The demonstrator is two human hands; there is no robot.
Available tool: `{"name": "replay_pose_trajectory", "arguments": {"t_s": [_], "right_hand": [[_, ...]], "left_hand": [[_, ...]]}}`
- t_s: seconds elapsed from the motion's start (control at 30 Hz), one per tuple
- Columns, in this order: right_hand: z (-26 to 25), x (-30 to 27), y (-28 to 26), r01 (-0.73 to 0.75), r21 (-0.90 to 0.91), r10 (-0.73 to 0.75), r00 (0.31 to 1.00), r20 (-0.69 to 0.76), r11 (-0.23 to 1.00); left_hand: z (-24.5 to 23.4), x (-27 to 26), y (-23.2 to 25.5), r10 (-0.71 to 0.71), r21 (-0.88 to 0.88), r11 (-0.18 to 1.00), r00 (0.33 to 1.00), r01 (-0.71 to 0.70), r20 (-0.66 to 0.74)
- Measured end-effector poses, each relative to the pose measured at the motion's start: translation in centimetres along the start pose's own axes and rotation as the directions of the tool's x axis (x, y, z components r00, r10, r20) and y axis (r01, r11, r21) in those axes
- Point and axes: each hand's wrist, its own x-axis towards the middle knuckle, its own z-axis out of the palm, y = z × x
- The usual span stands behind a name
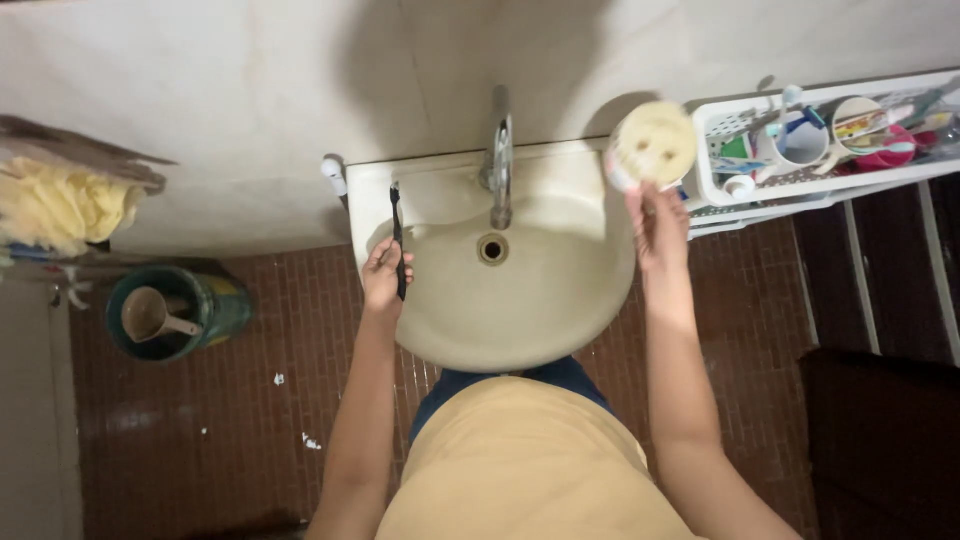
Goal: Organizing and cleaning various toiletries and bathroom items around the sink and storage shelves.
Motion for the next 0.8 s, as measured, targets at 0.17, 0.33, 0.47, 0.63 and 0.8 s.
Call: {"name": "replay_pose_trajectory", "arguments": {"t_s": [0.17,0.33,0.47,0.63,0.8], "right_hand": [[-1.2,5.1,-0.8,0.139,0.023,-0.135,0.984,-0.120,0.990],[-1.3,7.2,0.0,0.194,0.090,-0.171,0.961,-0.216,0.977],[-1.7,8.5,0.2,0.262,0.156,-0.205,0.929,-0.307,0.952],[-4.0,11.9,1.0,0.289,0.260,-0.177,0.907,-0.383,0.921],[-6.1,14.7,2.2,0.360,0.333,-0.234,0.902,-0.362,0.872]], "left_hand": [[1.7,-1.8,1.3,-0.018,0.087,0.996,0.999,0.020,-0.026],[0.8,-1.6,0.4,-0.026,0.056,0.998,1.000,0.026,0.004],[1.0,-2.0,0.3,-0.016,0.050,0.999,0.999,0.015,0.028],[1.8,-2.5,0.0,-0.058,0.039,0.998,0.998,0.057,0.020],[2.7,-2.5,0.2,-0.089,0.069,0.994,0.996,0.088,0.017]]}}
